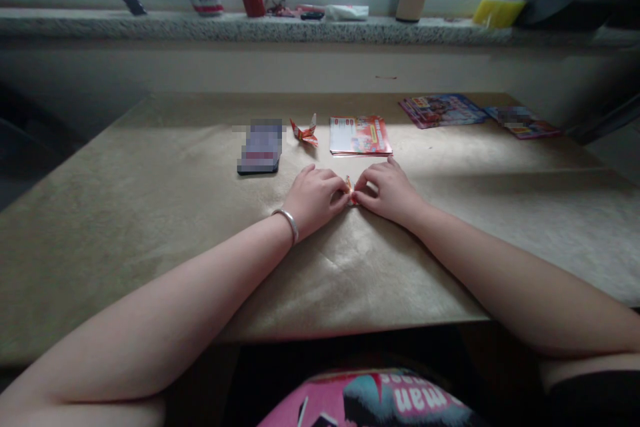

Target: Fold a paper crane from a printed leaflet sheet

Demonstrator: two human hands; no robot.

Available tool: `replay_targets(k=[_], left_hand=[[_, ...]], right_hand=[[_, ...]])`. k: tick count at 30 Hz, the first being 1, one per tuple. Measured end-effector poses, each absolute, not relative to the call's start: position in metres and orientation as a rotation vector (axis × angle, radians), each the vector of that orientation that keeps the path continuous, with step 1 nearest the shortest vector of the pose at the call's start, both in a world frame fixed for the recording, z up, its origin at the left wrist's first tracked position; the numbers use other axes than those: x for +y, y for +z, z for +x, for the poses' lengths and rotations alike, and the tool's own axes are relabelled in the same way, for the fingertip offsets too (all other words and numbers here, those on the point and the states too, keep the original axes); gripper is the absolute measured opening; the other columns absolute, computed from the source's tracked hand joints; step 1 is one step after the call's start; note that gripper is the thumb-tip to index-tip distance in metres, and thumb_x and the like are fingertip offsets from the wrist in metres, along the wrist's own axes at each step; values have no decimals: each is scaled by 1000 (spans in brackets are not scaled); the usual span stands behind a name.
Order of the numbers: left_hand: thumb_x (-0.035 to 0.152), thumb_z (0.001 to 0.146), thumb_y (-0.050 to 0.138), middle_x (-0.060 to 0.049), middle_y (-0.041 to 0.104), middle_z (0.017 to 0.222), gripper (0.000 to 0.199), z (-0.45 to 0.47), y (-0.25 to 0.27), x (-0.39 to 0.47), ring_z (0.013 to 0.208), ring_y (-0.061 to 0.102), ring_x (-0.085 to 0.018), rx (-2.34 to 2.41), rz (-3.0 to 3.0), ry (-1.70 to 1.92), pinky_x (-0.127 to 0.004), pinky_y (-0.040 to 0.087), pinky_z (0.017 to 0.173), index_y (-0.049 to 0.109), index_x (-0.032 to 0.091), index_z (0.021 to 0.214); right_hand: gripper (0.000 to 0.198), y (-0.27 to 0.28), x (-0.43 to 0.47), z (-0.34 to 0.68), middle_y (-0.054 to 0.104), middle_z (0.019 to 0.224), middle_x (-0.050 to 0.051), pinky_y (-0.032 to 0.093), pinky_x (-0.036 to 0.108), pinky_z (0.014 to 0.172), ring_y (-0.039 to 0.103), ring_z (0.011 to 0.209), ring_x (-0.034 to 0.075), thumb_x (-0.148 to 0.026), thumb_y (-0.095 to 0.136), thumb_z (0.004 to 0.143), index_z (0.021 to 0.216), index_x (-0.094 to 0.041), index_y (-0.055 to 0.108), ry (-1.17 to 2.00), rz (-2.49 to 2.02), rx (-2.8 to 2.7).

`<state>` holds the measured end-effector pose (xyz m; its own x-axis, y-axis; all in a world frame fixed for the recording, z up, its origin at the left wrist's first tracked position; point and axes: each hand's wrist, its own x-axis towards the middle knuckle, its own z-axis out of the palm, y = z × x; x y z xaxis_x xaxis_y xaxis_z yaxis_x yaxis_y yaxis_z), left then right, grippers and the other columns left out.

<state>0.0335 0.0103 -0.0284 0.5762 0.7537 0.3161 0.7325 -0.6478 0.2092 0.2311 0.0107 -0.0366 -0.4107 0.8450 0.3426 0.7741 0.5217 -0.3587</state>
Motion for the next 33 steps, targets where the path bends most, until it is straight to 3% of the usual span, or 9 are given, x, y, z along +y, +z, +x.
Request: replay_targets(k=[7, 13, 15, 19, 21, 27, 33], left_hand=[[40, 91, 51, -8, 66, 105, 28, 33, -27, 7, 98, 58, -23, 1291, 2726, 538, -41, 42, 94, 70, 19, 89], [48, 92, 49, -8, 57, 115, 31, 34, -26, 4, 113, 51, -27, 1364, 2624, 464, -45, 40, 102, 65, 22, 99], [49, 93, 47, -7, 55, 118, 31, 35, -28, 3, 118, 48, -27, 1384, 2607, 415, -49, 33, 109, 62, 23, 103], [48, 96, 41, -9, 52, 123, 35, 37, -31, 1, 129, 41, -27, 1441, 2662, 359, -57, 8, 119, 57, 21, 112], [48, 96, 40, -10, 51, 127, 37, 38, -32, 1, 133, 38, -27, 1448, 2668, 341, -56, 4, 120, 54, 20, 116], [56, 95, 39, -11, 29, 156, 53, 37, -34, 7, 147, 19, -29, 1457, 2539, 269, -57, 8, 119, 43, 25, 137], [51, 98, 33, -10, 24, 160, 57, 37, -31, 8, 149, 13, -31, 1418, 2633, 119, -56, 8, 119, 33, 26, 149]], right_hand=[[19, -36, 12, 234, 68, 88, 3, 24, 50, 107, 59, 95, 23, -38, 62, 83, 72, -23, 67, 202, -1317, -2296], [18, -33, 11, 238, 69, 92, 2, 22, 50, 107, 60, 97, 23, -40, 64, 82, 77, -23, 70, 239, -1279, -2329], [20, -34, 12, 239, 68, 95, 4, 25, 50, 105, 59, 98, 24, -42, 63, 82, 78, -23, 69, 230, -1280, -2355], [21, -37, 12, 238, 66, 99, 6, 26, 51, 105, 56, 102, 26, -44, 63, 82, 83, -24, 67, 177, -1287, -2389], [20, -38, 12, 237, 65, 98, 6, 24, 53, 106, 55, 103, 26, -44, 63, 83, 85, -24, 66, 164, -1292, -2399], [18, -39, 12, 237, 64, 98, 5, 16, 59, 110, 55, 105, 27, -44, 63, 83, 86, -25, 65, 140, -1310, -2409], [24, -38, 13, 239, 64, 97, 5, 18, 56, 110, 57, 104, 26, -48, 61, 85, 86, -25, 67, 154, -1293, -2422]])
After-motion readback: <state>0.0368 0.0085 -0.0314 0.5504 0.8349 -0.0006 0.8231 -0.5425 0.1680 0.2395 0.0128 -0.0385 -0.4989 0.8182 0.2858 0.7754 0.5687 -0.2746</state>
